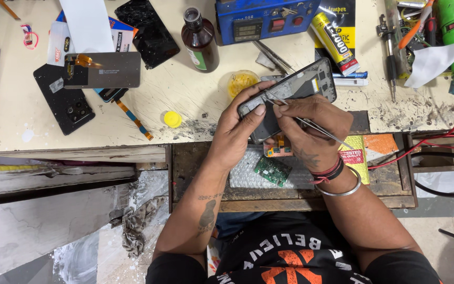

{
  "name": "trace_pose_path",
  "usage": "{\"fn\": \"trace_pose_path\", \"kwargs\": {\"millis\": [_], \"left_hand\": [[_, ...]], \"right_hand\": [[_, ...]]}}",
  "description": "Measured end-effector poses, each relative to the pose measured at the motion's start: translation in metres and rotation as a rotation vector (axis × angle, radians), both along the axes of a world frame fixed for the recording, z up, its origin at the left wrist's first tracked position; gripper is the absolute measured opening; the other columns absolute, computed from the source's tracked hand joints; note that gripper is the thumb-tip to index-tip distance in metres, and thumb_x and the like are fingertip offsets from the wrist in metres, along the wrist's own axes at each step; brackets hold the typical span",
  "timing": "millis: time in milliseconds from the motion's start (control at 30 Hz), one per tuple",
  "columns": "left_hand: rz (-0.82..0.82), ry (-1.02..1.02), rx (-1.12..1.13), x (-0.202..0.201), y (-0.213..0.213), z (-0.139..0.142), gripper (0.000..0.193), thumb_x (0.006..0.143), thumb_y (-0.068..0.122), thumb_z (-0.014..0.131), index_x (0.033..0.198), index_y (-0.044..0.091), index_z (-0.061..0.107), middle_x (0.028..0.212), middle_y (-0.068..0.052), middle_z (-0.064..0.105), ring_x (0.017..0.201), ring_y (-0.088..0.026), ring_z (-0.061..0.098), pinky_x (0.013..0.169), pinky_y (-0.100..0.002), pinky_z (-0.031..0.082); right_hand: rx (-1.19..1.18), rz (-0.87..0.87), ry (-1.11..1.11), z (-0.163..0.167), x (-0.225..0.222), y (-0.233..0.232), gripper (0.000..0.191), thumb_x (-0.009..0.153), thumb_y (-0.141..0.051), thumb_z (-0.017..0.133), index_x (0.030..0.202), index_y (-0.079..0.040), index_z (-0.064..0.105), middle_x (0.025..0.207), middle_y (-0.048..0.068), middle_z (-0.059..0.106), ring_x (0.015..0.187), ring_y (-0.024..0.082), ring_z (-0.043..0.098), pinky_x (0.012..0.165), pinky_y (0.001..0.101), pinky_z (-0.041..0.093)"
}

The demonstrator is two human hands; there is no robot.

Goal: The person works at a cluttered repair bench, first handling a phone motherboard on bubble wrap, then holding a phone frame and using a small blade-like tool to scrape old adhesive and residue from its inner edges, turning the frame as they work. A detached screen with flex cable and other phone parts lie on the bench nearby.

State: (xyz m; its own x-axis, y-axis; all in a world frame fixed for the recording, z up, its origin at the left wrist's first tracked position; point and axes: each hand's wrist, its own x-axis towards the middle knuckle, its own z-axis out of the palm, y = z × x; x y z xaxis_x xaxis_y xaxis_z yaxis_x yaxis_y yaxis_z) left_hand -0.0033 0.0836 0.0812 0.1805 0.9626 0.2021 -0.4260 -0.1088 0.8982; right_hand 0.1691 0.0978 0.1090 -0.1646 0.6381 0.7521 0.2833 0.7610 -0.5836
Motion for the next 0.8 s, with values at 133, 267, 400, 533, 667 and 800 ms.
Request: {"fn": "trace_pose_path", "kwargs": {"millis": [133, 267, 400, 533, 667, 800], "left_hand": [[0.014, 0.018, 0.028, 0.0007, 0.0001, -0.0001, 0.044, 0.112, 0.019, 0.058, 0.151, 0.000, 0.052, 0.141, -0.010, 0.063, 0.132, -0.016, 0.059, 0.117, -0.032, 0.045], [0.018, 0.022, 0.023, 0.0001, 0.0011, -0.0023, 0.045, 0.111, 0.020, 0.059, 0.151, 0.000, 0.052, 0.143, -0.010, 0.062, 0.132, -0.017, 0.058, 0.118, -0.033, 0.045], [0.024, 0.021, 0.032, 0.0006, 0.0012, -0.0040, 0.045, 0.111, 0.020, 0.059, 0.151, -0.001, 0.052, 0.146, -0.010, 0.061, 0.135, -0.017, 0.057, 0.121, -0.034, 0.043], [0.014, 0.021, -0.002, -0.0003, 0.0004, -0.0043, 0.046, 0.111, 0.019, 0.060, 0.152, -0.002, 0.052, 0.141, -0.013, 0.064, 0.132, -0.018, 0.058, 0.119, -0.035, 0.044], [0.024, 0.005, 0.009, 0.0006, 0.0012, -0.0032, 0.045, 0.110, 0.019, 0.059, 0.150, -0.001, 0.052, 0.144, -0.010, 0.062, 0.133, -0.017, 0.058, 0.119, -0.034, 0.043], [0.021, 0.008, 0.006, 0.0001, 0.0004, -0.0019, 0.045, 0.110, 0.018, 0.060, 0.150, -0.001, 0.052, 0.138, -0.011, 0.065, 0.130, -0.017, 0.059, 0.118, -0.033, 0.044]], "right_hand": [[0.190, 0.021, -0.128, 0.0005, 0.0043, 0.0045, 0.018, 0.088, 0.011, 0.081, 0.097, -0.002, 0.074, 0.096, 0.009, 0.072, 0.088, 0.023, 0.075, 0.072, 0.0309, 0.057], [0.155, 0.001, -0.114, -0.0008, 0.0033, 0.0037, 0.017, 0.087, 0.010, 0.082, 0.096, -0.001, 0.074, 0.094, 0.008, 0.072, 0.086, 0.023, 0.074, 0.074, 0.0323, 0.056], [0.061, -0.016, -0.041, -0.0021, -0.0001, 0.0023, 0.017, 0.086, 0.009, 0.084, 0.096, 0.000, 0.073, 0.092, 0.007, 0.073, 0.084, 0.021, 0.074, 0.070, 0.0293, 0.055], [0.018, -0.021, -0.006, -0.0024, -0.0022, 0.0006, 0.017, 0.086, 0.010, 0.083, 0.097, 0.000, 0.073, 0.093, 0.008, 0.074, 0.084, 0.021, 0.074, 0.070, 0.0280, 0.056], [0.017, -0.018, 0.007, -0.0019, -0.0028, 0.0015, 0.018, 0.085, 0.010, 0.083, 0.097, 0.000, 0.073, 0.093, 0.008, 0.074, 0.083, 0.020, 0.074, 0.069, 0.0274, 0.056], [0.008, -0.019, 0.010, -0.0024, -0.0031, 0.0019, 0.019, 0.084, 0.010, 0.083, 0.097, -0.001, 0.074, 0.093, 0.008, 0.075, 0.082, 0.020, 0.073, 0.069, 0.0271, 0.055]]}}
